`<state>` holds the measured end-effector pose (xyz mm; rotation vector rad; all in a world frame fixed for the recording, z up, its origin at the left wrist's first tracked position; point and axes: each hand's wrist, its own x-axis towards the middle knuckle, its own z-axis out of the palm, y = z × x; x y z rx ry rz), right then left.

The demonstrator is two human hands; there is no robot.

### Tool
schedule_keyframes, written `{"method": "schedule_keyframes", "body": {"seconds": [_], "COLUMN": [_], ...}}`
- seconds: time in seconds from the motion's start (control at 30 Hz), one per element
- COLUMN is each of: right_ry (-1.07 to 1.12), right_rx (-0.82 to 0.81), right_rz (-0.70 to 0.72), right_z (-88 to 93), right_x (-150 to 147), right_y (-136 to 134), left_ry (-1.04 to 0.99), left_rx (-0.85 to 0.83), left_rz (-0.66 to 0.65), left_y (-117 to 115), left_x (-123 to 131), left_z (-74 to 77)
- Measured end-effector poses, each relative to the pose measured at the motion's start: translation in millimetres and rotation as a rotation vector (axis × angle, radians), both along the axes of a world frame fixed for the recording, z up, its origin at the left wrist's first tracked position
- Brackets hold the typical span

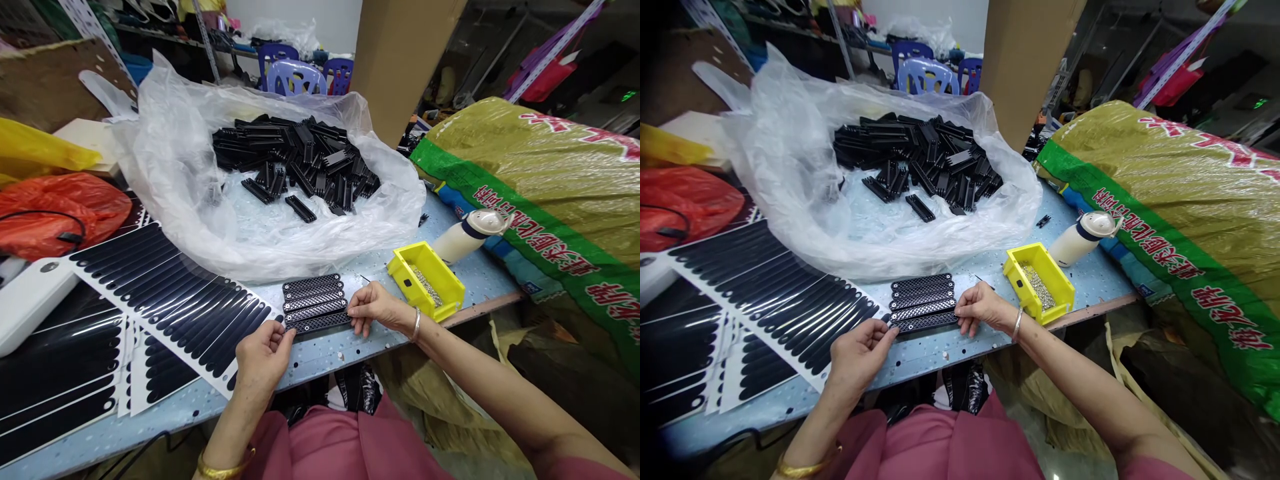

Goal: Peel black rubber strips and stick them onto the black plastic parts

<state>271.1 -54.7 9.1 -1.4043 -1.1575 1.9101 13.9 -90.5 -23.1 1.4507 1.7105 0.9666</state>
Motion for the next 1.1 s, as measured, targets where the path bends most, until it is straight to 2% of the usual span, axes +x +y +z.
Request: {"method": "schedule_keyframes", "body": {"seconds": [0.23,0.5,0.73,0.9,1.1], "right_ry": [-0.098,-0.368,-0.320,-0.409,-0.531], "right_rx": [0.040,0.247,0.255,0.408,0.597], "right_rz": [-0.004,-0.074,-0.074,-0.139,-0.056], "right_z": [0.2,-6.9,-10.0,-16.7,-16.5], "right_x": [-5,-17,-15,-19,-19], "right_y": [-1,-19,-26,-28,-29], "left_ry": [-0.004,-0.009,0.014,0.016,0.026], "left_rx": [0.006,-0.007,0.040,0.039,0.011], "left_rz": [-0.007,-0.003,0.003,-0.003,0.006], "left_y": [-1,-1,-1,-1,-2], "left_x": [-1,-1,1,1,1], "left_z": [-3.0,-2.0,5.6,7.1,6.7]}}
